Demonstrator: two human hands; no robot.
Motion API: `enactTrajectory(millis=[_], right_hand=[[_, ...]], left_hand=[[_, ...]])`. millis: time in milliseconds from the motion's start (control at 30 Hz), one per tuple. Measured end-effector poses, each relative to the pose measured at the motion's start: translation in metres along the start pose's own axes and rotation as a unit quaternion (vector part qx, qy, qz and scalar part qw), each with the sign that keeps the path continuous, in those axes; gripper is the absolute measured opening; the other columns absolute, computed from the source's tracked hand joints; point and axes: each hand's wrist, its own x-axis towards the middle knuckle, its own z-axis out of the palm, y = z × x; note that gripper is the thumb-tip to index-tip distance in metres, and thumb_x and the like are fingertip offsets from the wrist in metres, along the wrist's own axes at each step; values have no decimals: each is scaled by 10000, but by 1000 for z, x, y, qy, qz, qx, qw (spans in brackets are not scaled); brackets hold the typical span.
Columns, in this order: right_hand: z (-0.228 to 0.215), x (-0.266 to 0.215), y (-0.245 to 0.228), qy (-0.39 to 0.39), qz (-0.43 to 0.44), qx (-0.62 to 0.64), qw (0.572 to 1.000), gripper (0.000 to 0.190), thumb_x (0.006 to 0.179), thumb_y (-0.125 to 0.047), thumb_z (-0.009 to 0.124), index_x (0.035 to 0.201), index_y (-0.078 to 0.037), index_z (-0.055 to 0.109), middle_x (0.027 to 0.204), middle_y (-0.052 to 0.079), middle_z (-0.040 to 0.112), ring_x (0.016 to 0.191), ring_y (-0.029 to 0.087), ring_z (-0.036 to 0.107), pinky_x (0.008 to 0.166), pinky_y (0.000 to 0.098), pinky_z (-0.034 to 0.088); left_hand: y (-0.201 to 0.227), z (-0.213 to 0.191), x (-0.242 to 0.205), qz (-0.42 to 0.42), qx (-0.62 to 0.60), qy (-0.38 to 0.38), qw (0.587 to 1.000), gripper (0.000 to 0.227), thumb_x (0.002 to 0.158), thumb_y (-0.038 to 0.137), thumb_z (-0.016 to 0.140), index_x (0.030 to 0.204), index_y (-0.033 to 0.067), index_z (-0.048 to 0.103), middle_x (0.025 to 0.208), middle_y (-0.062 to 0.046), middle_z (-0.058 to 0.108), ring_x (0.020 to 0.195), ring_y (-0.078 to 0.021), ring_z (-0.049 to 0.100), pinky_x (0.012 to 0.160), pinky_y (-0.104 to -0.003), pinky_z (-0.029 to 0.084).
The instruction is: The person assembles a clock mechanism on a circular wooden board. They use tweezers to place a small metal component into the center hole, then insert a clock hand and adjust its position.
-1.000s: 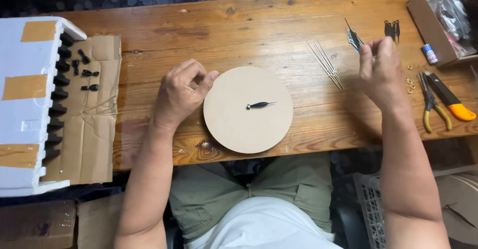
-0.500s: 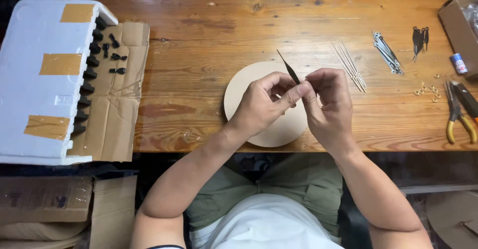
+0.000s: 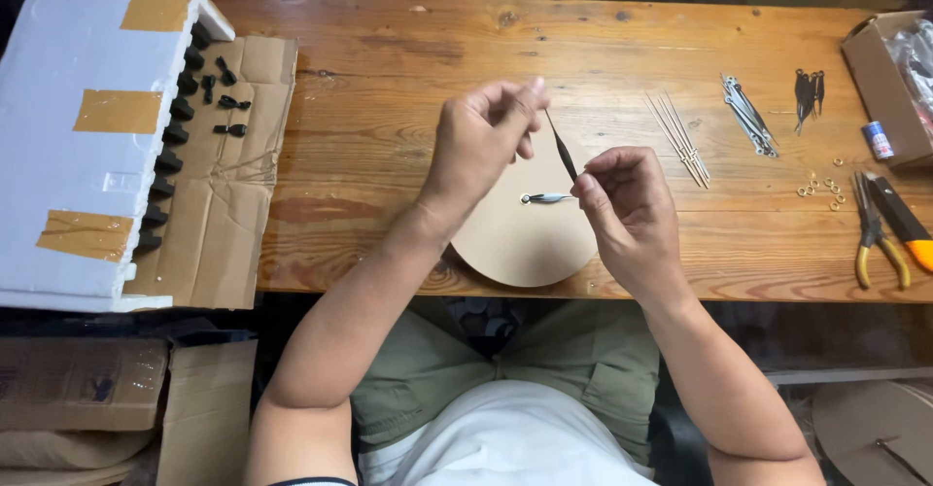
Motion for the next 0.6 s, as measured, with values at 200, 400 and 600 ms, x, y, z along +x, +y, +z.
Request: enactTrajectory(millis=[200, 400, 600], right_hand=[[-3, 5, -1, 27, -1, 8, 1000, 191, 1052, -56, 643, 1177, 32, 528, 919, 140, 666, 826, 137, 625, 770, 266, 521], [3, 8, -3, 38, 32, 56, 997, 210, 1041, -45, 660, 1199, 26, 540, 970, 123, 684, 867, 104, 657, 794, 234, 555], [10, 3, -5, 17, 30, 73, 997, 221, 985, 35, 697, 1153, 73, 559, 956, 180, 700, 855, 168, 714, 777, 274, 605]], left_hand=[[1, -12, -15, -17, -15, -6, 1000, 351, 1020, 311, 604, 929, 3, 743, 715, -102, 712, 556, -130, 708, 441, -208, 560], [-22, 10, -59, -47, -83, -119, 988, 317, 986, 218, 707, 1165, -34, 638, 968, -151, 689, 779, -183, 746, 531, -225, 596], [-26, 17, -48, -71, -90, -48, 992, 156, 958, 190, 709, 962, 34, 713, 762, -54, 684, 607, -38, 603, 464, -164, 478]])
